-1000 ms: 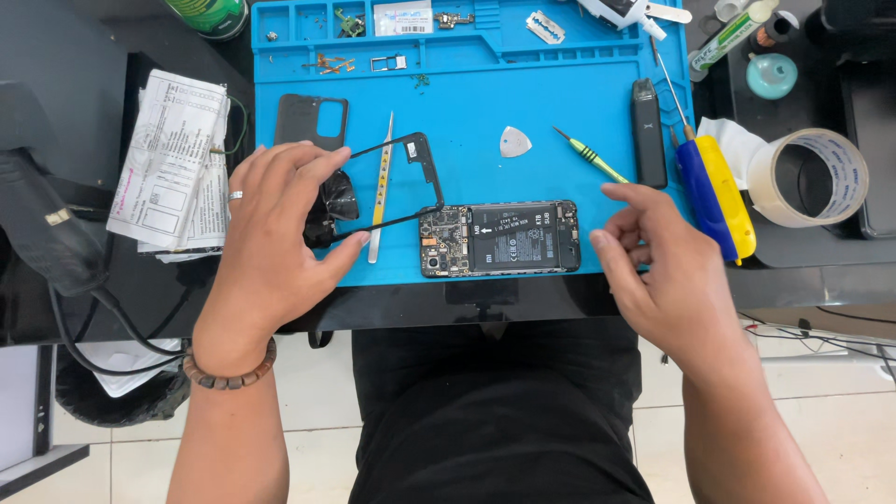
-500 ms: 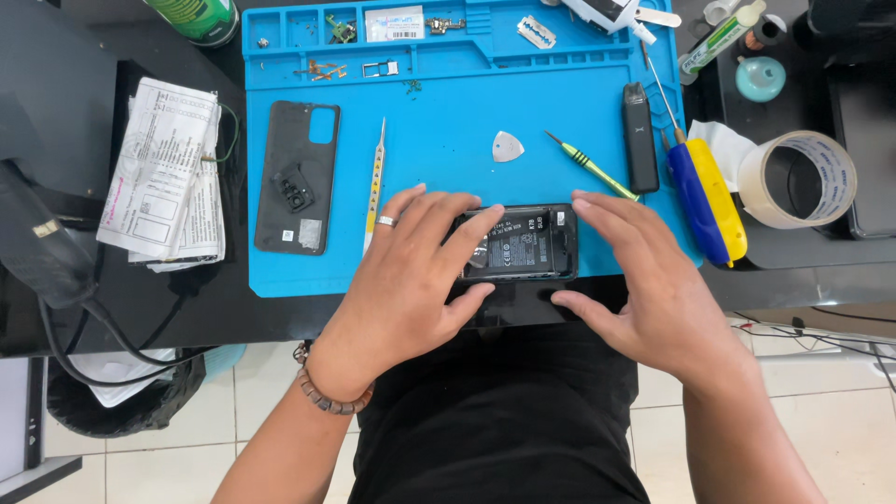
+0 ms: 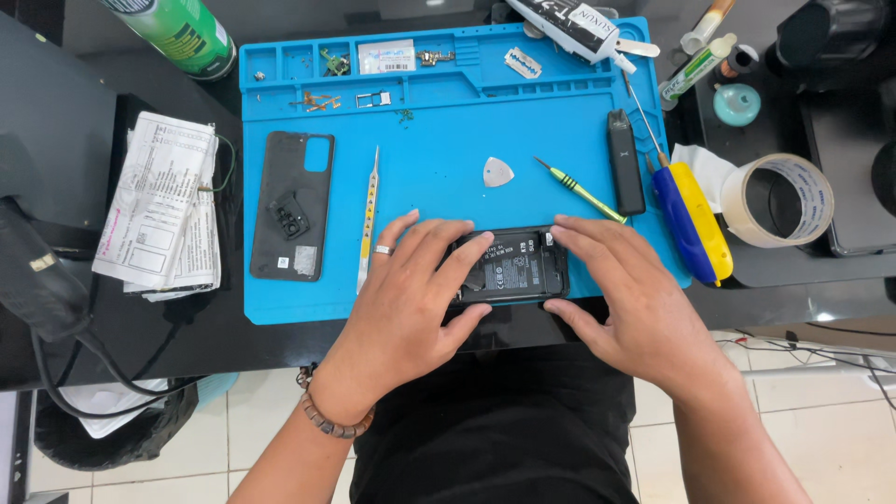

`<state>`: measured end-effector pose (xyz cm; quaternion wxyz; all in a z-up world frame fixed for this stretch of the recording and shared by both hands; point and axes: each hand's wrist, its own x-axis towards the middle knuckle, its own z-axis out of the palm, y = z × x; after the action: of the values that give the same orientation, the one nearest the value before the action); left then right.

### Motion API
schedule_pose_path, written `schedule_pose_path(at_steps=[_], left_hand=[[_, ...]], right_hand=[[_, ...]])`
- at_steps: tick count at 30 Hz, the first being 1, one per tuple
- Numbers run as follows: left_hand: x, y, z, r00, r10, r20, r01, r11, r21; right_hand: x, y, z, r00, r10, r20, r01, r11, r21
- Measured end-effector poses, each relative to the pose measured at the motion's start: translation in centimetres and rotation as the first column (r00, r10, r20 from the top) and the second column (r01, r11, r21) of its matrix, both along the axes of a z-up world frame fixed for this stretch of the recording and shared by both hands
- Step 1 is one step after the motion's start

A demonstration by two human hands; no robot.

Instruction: The person works on a disassembled smartphone motherboard, connecting small ribbon cables and components by hand. They handle the motherboard, a phone frame, and various small parts on a blue work mat, occasionally using a screwdriver and a plastic pry tool.

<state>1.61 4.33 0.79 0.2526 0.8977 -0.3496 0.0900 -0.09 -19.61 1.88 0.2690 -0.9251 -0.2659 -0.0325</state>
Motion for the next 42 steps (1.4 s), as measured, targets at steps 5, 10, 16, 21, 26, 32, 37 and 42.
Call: schedule_pose_path(at_steps=[5, 10, 16, 21, 26, 32, 37, 42], left_hand=[[0.0, 0.2, -0.3, 1.000, 0.006, -0.023, -0.006, 1.000, -0.007], [0.1, 0.3, -0.5, 0.999, 0.012, -0.049, -0.014, 1.000, -0.021], [0.0, 0.4, -1.1, 0.999, 0.021, -0.050, -0.025, 0.997, -0.072], [-0.2, 0.5, -1.6, 0.996, 0.019, -0.088, -0.026, 0.996, -0.083], [-0.1, 0.5, -1.6, 0.994, 0.014, -0.106, -0.023, 0.997, -0.079], [0.1, 0.5, -1.5, 0.996, -0.001, -0.091, -0.006, 0.996, -0.086], [0.0, 0.3, -1.1, 0.998, -0.002, -0.069, -0.001, 0.999, -0.047], [-0.3, -0.6, -0.8, 0.999, -0.053, -0.007, 0.053, 0.998, 0.035]], right_hand=[[0.1, 0.0, -0.2, 1.000, -0.010, -0.003, 0.010, 1.000, -0.013], [0.2, -0.2, -0.1, 0.999, -0.024, -0.042, 0.024, 1.000, -0.005], [0.3, -0.4, -0.1, 0.999, -0.006, -0.054, 0.004, 1.000, -0.027], [0.4, -0.8, -0.7, 0.999, 0.040, 0.008, -0.040, 0.997, -0.073], [0.8, -0.7, -0.1, 0.998, 0.058, 0.003, -0.058, 0.990, -0.126], [0.9, -0.4, -0.1, 0.992, 0.103, 0.078, -0.077, 0.957, -0.278], [0.9, -0.7, -0.1, 0.985, 0.121, 0.123, -0.075, 0.943, -0.326], [0.7, -0.6, 0.0, 0.986, 0.118, 0.120, -0.087, 0.969, -0.231]])
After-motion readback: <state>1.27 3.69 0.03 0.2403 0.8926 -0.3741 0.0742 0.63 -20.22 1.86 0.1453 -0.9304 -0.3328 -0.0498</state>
